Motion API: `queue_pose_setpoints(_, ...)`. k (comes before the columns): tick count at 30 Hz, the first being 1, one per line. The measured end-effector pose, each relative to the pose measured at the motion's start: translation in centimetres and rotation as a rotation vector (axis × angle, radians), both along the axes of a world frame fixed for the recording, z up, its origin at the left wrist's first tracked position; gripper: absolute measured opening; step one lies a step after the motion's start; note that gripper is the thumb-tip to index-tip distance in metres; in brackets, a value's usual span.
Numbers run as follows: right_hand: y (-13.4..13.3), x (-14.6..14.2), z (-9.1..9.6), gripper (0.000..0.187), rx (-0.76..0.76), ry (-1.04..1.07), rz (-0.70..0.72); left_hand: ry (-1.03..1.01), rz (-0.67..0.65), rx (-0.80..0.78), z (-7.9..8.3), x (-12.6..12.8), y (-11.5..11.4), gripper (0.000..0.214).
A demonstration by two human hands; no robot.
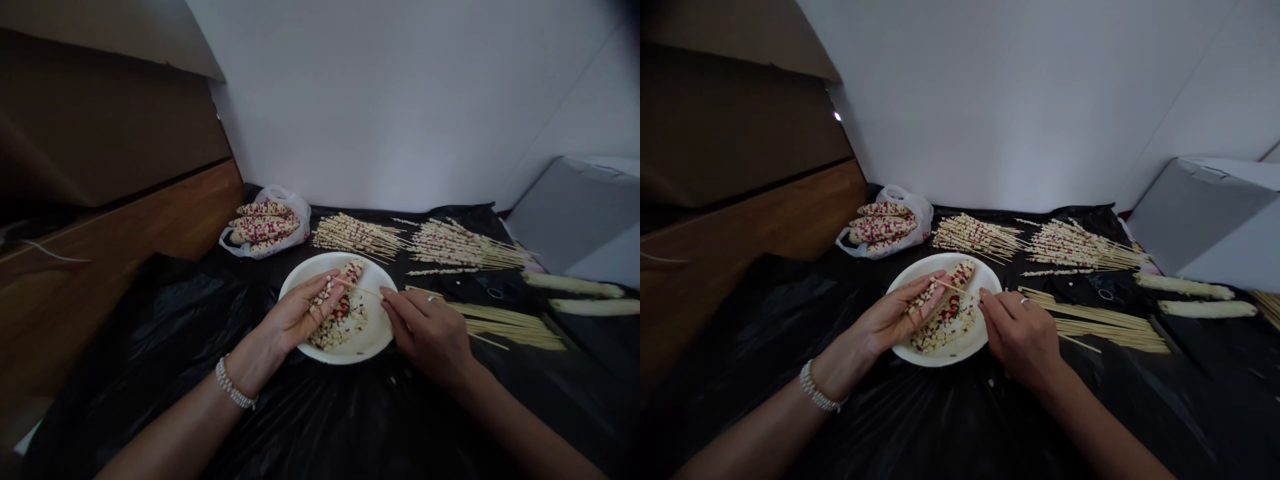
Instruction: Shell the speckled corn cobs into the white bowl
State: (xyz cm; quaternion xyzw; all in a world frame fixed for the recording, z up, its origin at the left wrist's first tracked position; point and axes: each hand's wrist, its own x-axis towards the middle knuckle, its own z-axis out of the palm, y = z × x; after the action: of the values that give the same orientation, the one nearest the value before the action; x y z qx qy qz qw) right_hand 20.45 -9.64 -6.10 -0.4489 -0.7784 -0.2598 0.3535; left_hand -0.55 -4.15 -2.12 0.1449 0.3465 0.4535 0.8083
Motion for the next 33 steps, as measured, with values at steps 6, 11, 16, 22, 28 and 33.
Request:
queue_pose_setpoints(6, -0.11, -0.03, 0.1, 0.022, 0.013, -0.033, -0.011, 0.024, 0.036, 0.055, -0.42, -0.19, 0.08, 0.021)
queue_pose_setpoints(11, -0.16, -0.1, 0.09, 0.023, 0.028, -0.054, -0.029, -0.007, 0.038, 0.05, -0.92, -0.28, 0.17, 0.022)
queue_pose_setpoints(16, -0.16, -0.17, 0.07, 0.023, 0.025, -0.065, -0.042, 0.036, 0.025, 0.074, -0.7, -0.13, -0.07, 0.021)
queue_pose_setpoints(22, -0.18, -0.24, -0.09, 0.022, 0.025, -0.051, -0.04, 0.062, 0.029, 0.066, -0.37, 0.0, -0.26, 0.021)
queue_pose_setpoints(28, -0.19, -0.32, -0.14, 0.023, 0.015, -0.039, -0.057, 0.011, 0.021, 0.03, -0.35, -0.05, -0.09, 0.019)
queue_pose_setpoints(33, -0.18, -0.31, -0.18, 0.023, 0.023, -0.037, -0.041, -0.023, 0.066, -0.019, -0.43, -0.03, 0.02, 0.019)
